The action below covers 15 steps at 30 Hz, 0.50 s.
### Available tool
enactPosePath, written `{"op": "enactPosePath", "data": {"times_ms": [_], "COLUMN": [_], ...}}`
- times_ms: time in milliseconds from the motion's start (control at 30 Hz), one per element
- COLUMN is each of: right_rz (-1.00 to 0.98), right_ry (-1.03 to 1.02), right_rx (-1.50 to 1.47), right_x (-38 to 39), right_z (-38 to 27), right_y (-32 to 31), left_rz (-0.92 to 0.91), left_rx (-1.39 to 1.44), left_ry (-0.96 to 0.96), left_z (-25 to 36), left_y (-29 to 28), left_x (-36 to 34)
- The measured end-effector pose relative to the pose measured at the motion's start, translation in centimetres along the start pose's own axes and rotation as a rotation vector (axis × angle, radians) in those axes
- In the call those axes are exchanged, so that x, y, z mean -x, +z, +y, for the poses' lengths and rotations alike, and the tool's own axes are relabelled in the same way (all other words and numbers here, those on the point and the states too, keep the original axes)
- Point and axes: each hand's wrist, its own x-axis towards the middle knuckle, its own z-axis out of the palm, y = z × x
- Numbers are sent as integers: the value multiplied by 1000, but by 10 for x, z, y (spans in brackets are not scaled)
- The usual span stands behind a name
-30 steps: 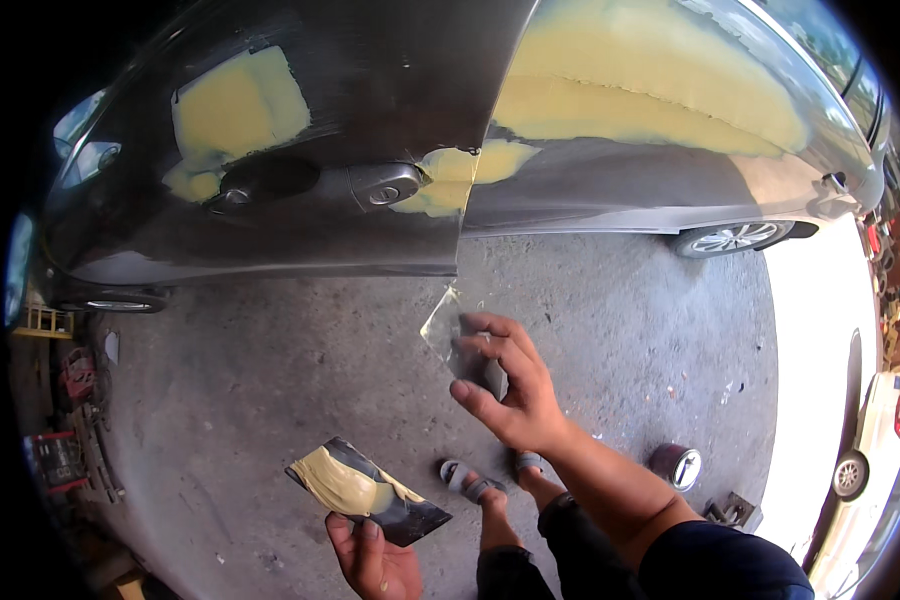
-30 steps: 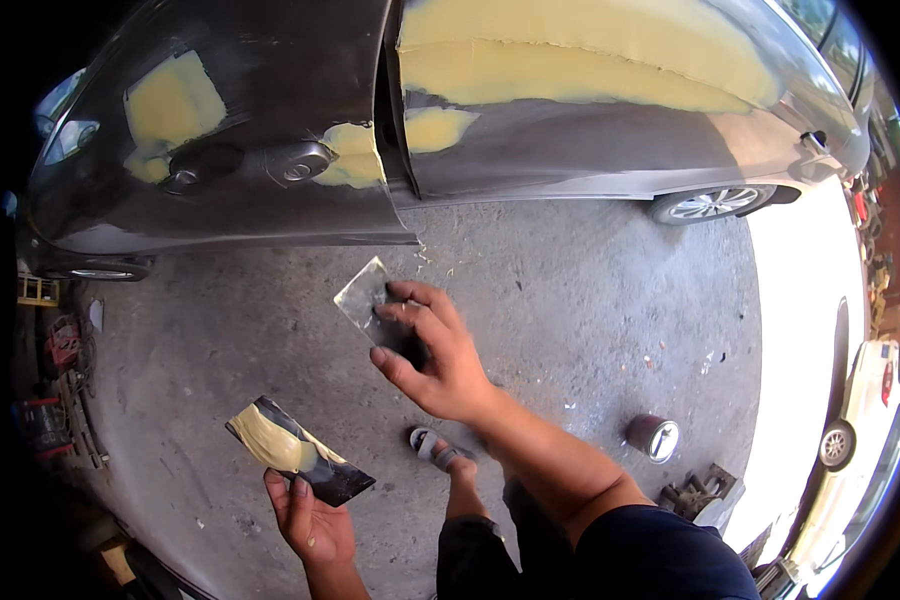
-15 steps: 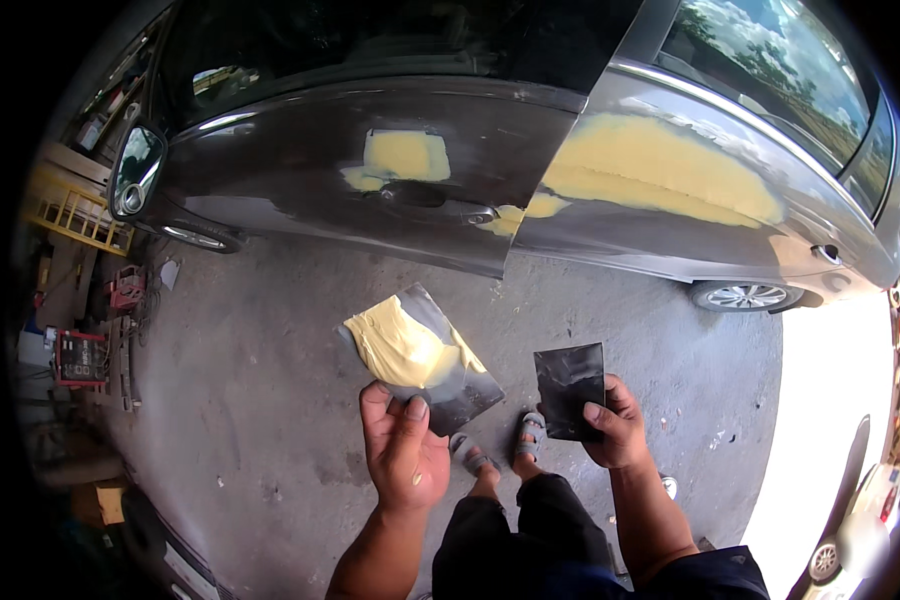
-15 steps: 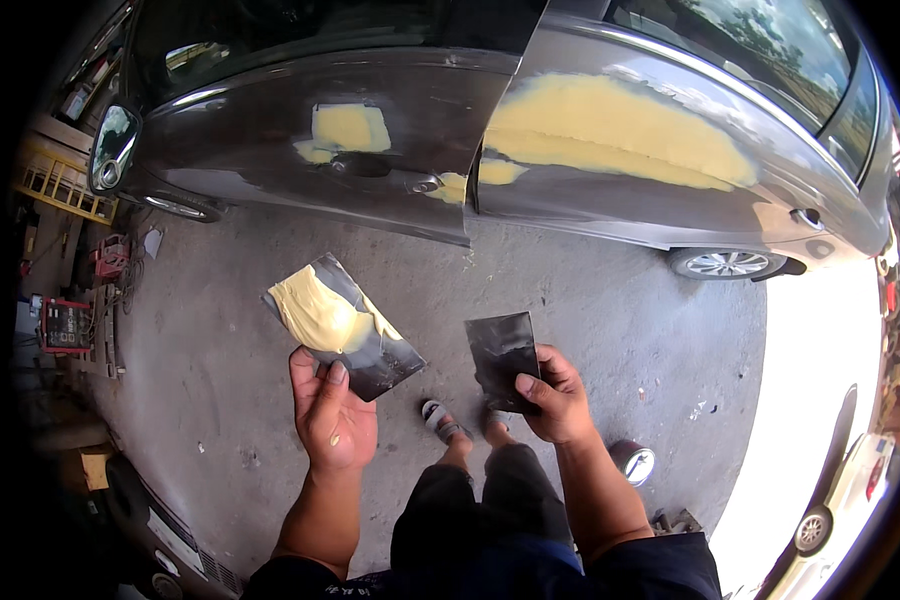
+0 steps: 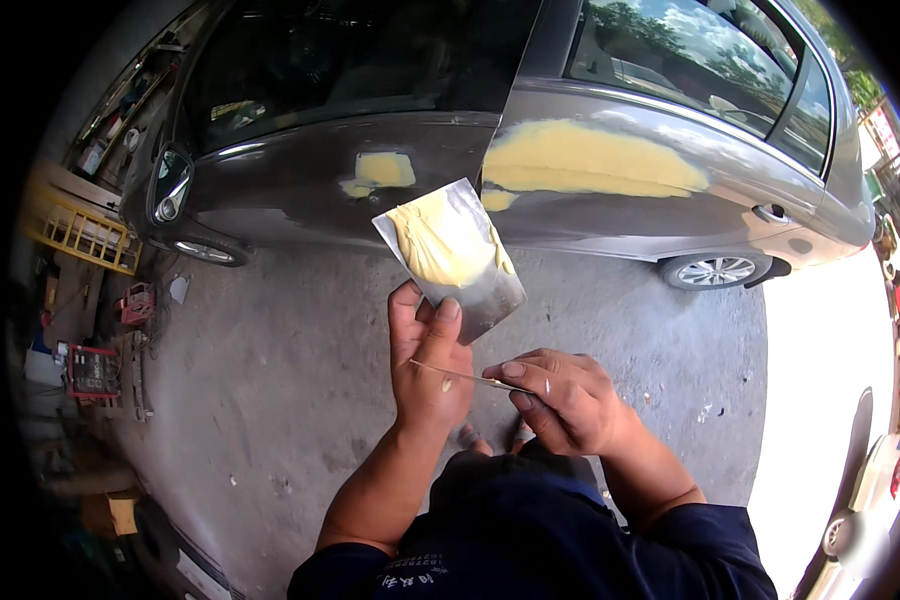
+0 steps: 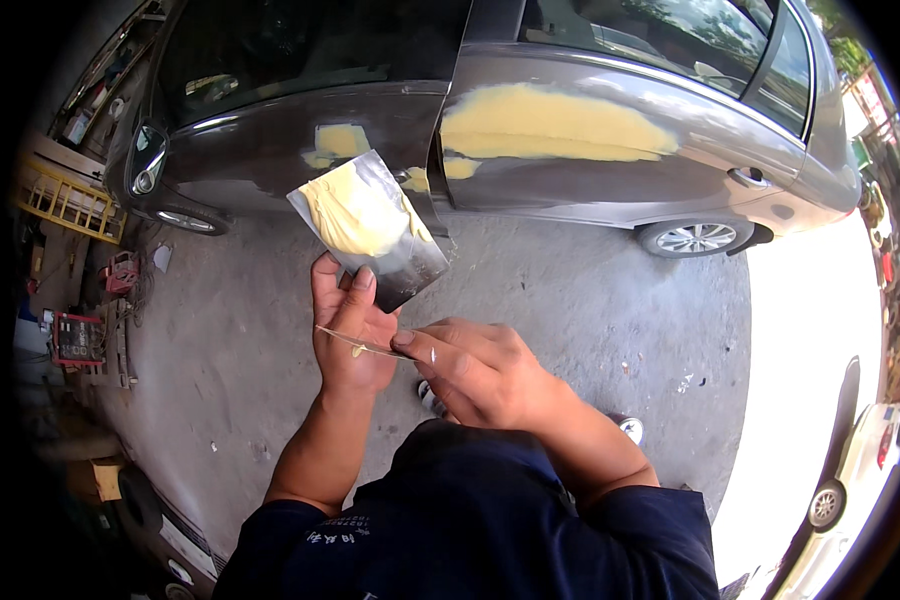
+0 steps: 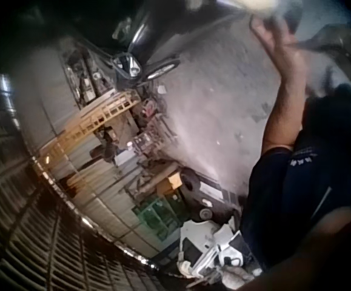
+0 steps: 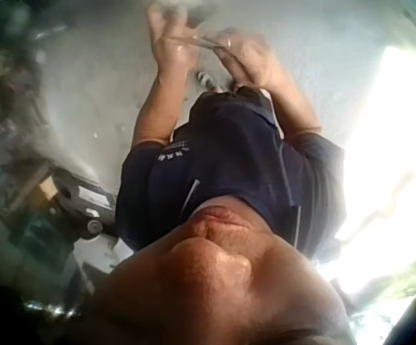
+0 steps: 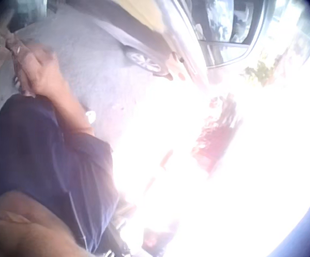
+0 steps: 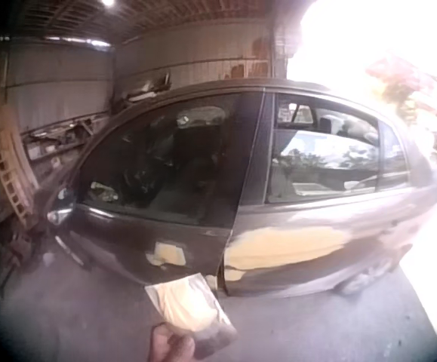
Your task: The person applies yellow body filler to the side of a gray car using a metal spreader. They repeatedly scoop filler from a larger spreader and smooth it over the door and rear quarter panel areas, working in sections to build up the surface.
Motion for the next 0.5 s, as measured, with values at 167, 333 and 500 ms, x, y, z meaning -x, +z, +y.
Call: {"op": "enactPosePath", "data": {"times_ms": [167,333,500], "right_rz": [-84,-145,-208], "right_ry": [-132,-188,-188], "right_rx": [77,89,53], "right_x": [1,10,15], "right_z": [-15,-19,-24], "right_y": [-37,-66,-88], "left_rz": [-54,-42,-44], "left_rx": [39,3,-13], "left_ry": [-164,-225,-193], "left_z": [4,-10,-23], "left_y": [39,54,62], "left_x": [12,22,25]}}
